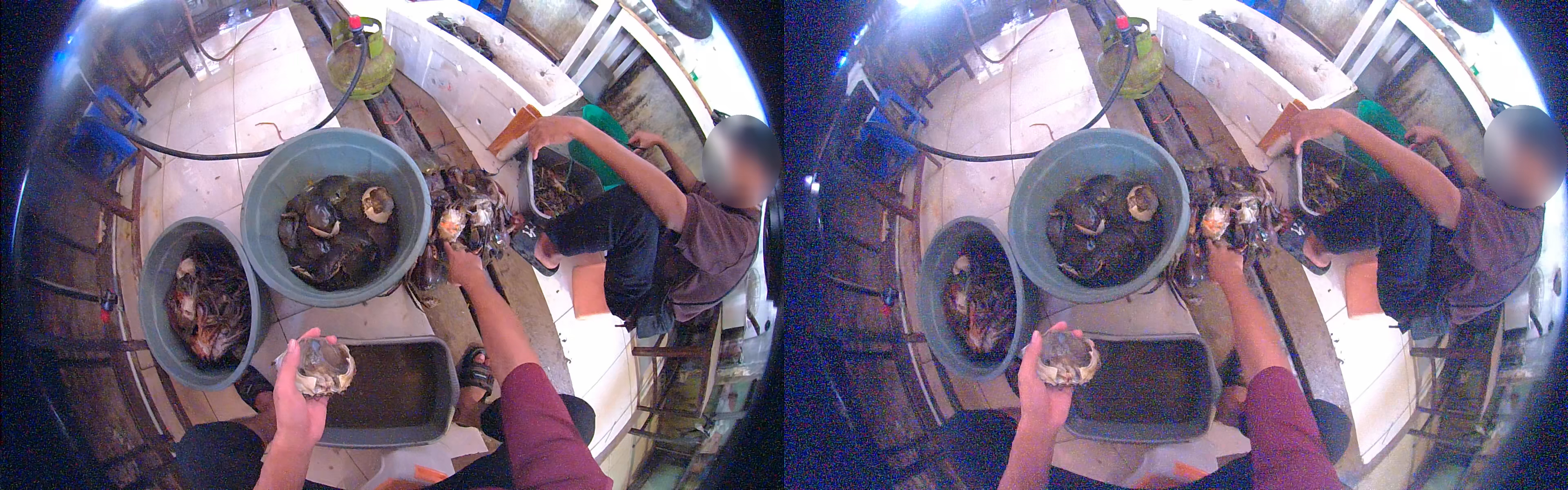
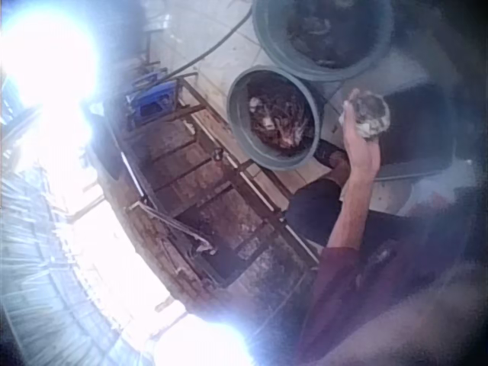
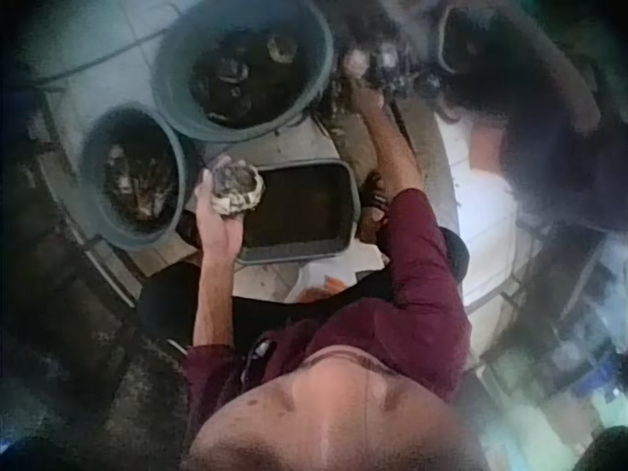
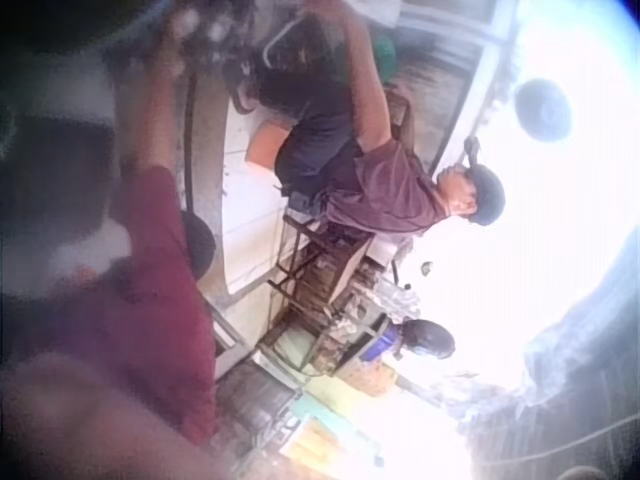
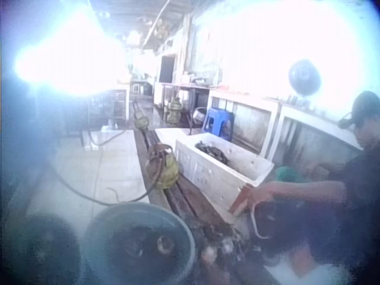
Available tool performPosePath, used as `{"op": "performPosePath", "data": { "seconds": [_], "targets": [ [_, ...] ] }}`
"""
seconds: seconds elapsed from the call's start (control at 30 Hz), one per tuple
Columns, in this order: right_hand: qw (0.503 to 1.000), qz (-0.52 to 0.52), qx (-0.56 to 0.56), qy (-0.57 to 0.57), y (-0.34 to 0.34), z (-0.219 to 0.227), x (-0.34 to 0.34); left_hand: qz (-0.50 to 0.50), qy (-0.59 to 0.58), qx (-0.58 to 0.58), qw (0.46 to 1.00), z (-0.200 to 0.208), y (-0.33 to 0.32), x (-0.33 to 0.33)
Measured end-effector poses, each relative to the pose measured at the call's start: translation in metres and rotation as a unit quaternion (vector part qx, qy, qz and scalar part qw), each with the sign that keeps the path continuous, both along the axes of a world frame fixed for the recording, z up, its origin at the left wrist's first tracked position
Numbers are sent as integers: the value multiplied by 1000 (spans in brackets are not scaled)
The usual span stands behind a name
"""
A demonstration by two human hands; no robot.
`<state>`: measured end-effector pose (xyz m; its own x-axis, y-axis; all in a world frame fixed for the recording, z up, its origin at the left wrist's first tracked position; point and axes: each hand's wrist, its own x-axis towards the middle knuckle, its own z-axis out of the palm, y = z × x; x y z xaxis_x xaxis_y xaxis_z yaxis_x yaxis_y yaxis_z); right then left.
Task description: The person sits on the floor and scrubs live crabs with a sponge over a basin of water. They pick up crabs from a large bowl, scrub their shells, and place them into a smaller basin. Another person is visible in the background also handling crabs.
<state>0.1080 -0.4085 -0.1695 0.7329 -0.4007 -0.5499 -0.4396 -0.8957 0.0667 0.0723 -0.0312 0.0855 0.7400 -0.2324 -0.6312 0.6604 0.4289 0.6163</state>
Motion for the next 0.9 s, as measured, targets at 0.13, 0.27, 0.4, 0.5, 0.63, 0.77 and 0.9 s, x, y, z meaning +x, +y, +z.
{"op": "performPosePath", "data": {
  "seconds": [0.13,0.27,0.4,0.5,0.63,0.77,0.9],
  "targets": [
    [990,-37,39,-132,-20,30,9,-1,-4,11,1000,-3,3,0],
    [990,-92,88,-65,-56,34,22,-3,-5,-2,1000,-2,1,2],
    [989,-87,122,0,-71,16,31,-18,-1,4,1000,1,-1,3],
    [983,-93,155,-34,-62,13,36,-19,-3,11,1000,-3,0,2],
    [983,-108,142,-43,-56,5,32,-13,-9,26,1000,-8,-2,2],
    [981,-130,134,-54,-50,-3,40,-15,-10,11,1000,-5,4,4],
    [914,-263,209,-227,-76,-47,23,-15,-13,21,1000,-3,4,5]
  ]
}}
